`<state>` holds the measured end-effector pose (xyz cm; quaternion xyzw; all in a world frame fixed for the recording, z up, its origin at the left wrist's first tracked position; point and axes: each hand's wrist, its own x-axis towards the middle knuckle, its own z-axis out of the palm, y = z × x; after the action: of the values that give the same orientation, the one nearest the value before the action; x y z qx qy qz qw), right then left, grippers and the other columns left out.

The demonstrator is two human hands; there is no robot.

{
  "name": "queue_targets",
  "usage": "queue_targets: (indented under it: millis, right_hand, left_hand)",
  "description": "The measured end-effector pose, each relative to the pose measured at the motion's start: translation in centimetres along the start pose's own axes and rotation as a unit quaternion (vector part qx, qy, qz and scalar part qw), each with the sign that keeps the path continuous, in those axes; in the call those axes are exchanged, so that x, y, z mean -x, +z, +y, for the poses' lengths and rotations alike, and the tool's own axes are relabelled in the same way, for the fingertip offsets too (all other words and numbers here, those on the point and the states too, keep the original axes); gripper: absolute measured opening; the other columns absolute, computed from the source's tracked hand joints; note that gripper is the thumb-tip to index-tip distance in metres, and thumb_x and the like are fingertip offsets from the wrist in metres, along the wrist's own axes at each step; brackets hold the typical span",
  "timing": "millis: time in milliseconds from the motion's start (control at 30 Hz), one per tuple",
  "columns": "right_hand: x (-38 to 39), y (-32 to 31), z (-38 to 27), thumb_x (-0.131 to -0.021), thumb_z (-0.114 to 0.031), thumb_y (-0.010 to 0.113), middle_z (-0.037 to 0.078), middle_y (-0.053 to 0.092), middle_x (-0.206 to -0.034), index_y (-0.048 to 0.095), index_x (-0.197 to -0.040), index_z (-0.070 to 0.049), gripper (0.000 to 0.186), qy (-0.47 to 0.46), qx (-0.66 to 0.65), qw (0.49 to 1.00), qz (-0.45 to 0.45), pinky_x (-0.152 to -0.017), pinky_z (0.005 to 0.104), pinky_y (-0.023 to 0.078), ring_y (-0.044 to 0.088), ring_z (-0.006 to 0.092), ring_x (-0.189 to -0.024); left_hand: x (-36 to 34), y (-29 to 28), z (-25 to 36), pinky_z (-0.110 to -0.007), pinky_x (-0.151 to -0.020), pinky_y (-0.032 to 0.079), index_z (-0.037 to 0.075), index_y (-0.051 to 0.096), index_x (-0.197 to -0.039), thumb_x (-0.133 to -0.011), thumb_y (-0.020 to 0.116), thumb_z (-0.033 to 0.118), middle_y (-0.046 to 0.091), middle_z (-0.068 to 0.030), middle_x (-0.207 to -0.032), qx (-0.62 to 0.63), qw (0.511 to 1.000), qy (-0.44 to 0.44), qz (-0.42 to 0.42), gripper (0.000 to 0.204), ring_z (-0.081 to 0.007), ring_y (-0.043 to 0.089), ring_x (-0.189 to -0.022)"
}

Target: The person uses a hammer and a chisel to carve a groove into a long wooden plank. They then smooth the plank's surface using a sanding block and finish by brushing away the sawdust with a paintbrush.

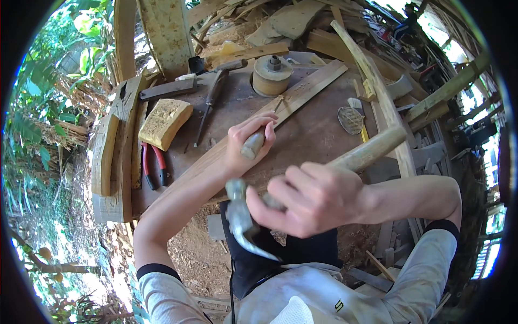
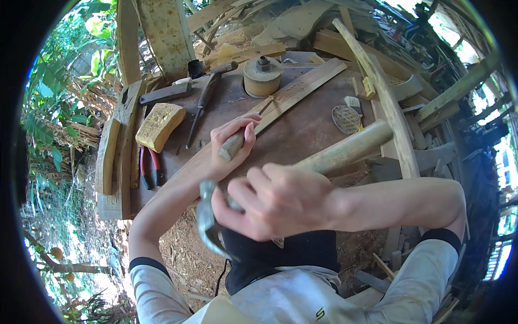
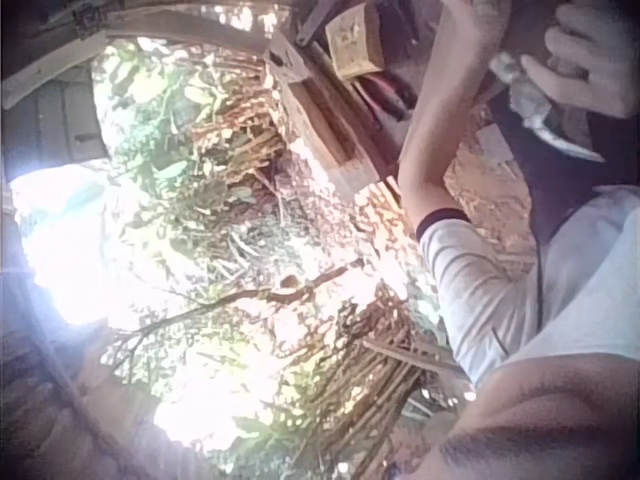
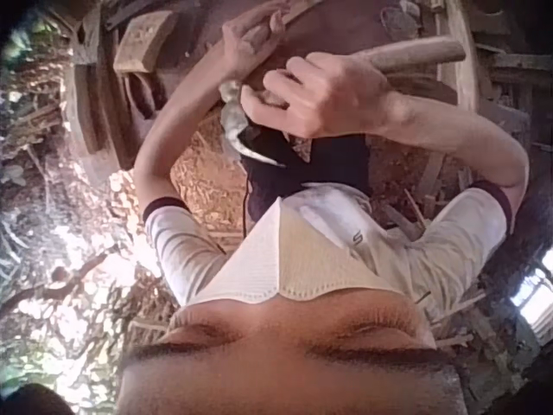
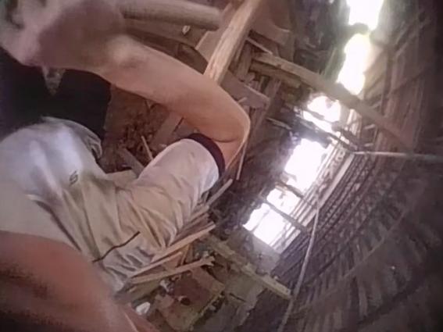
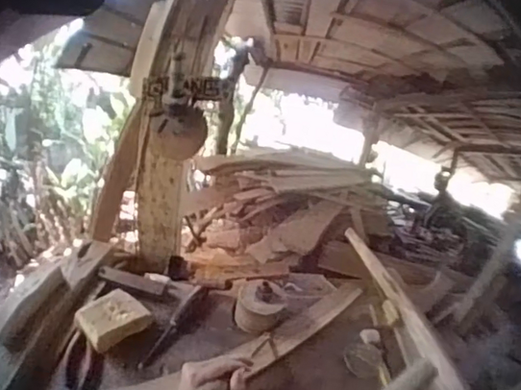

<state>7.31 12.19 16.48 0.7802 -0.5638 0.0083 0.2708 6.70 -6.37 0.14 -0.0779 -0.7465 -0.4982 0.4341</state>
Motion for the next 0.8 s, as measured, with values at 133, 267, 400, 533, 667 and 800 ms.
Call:
queue_targets:
  millis: [133,267,400,533,667,800]
  right_hand:
    - [0.4,1.2,0.8,-0.081,-0.022,0.067,-0.002,0.048,-0.072,0.071,-0.112,-0.012,0.033,0.067,0.060,0.993,-0.079,-0.048,0.0232,0.039,0.052,0.0100,-0.059]
    - [1.1,-0.3,-0.6,-0.082,-0.022,0.067,-0.003,0.046,-0.072,0.071,-0.111,-0.011,0.032,-0.007,-0.040,0.999,0.010,-0.048,0.0231,0.038,0.050,0.0090,-0.058]
    - [0.9,1.6,0.8,-0.082,-0.020,0.067,-0.006,0.041,-0.066,0.072,-0.110,-0.014,0.029,0.057,0.082,0.995,-0.016,-0.048,0.0223,0.036,0.048,0.0089,-0.054]
    - [1.4,-0.1,0.2,-0.082,-0.018,0.066,-0.003,0.047,-0.073,0.069,-0.117,-0.015,0.036,0.036,-0.011,0.999,-0.023,-0.047,0.0255,0.042,0.053,0.0103,-0.056]
    - [1.3,0.1,1.6,-0.085,-0.018,0.070,0.000,0.051,-0.072,0.068,-0.115,-0.012,0.031,0.117,-0.049,0.990,-0.059,-0.048,0.0302,0.049,0.060,0.0150,-0.055]
    - [4.1,0.0,2.3,-0.098,-0.024,0.073,0.009,0.067,-0.075,0.068,-0.112,-0.004,0.025,0.257,-0.264,0.929,0.035,-0.051,0.0356,0.054,0.069,0.0254,-0.059]
  left_hand:
    - [-0.1,0.3,0.1,-0.033,-0.083,0.060,-0.004,0.072,-0.099,-0.092,0.069,-0.001,0.078,-0.0160,-0.104,-0.005,1.000,-0.008,-0.006,0.008,-0.0258,0.078,-0.090]
    - [0.0,0.2,0.6,-0.033,-0.083,0.060,-0.003,0.072,-0.099,-0.092,0.069,-0.001,0.078,-0.0161,-0.104,0.004,1.000,-0.014,-0.007,0.008,-0.0257,0.078,-0.091]
    - [-0.2,0.7,0.8,-0.033,-0.084,0.060,-0.003,0.072,-0.100,-0.092,0.070,0.000,0.078,-0.0171,-0.104,0.000,0.999,-0.048,0.006,0.009,-0.0268,0.078,-0.092]
    - [0.0,0.7,0.8,-0.032,-0.081,0.060,-0.004,0.072,-0.100,-0.091,0.069,-0.002,0.078,-0.0176,-0.103,-0.002,1.000,-0.014,0.012,0.009,-0.0257,0.078,-0.088]
    - [0.2,0.7,1.2,-0.031,-0.081,0.060,-0.005,0.072,-0.099,-0.092,0.068,-0.002,0.079,-0.0171,-0.104,-0.017,0.998,-0.043,0.036,0.008,-0.0219,0.078,-0.089]
    - [1.1,-1.6,3.1,-0.031,-0.089,0.059,-0.005,0.073,-0.098,-0.097,0.064,0.003,0.080,-0.0160,-0.106,0.007,0.995,-0.088,-0.040,0.012,-0.0202,0.077,-0.099]
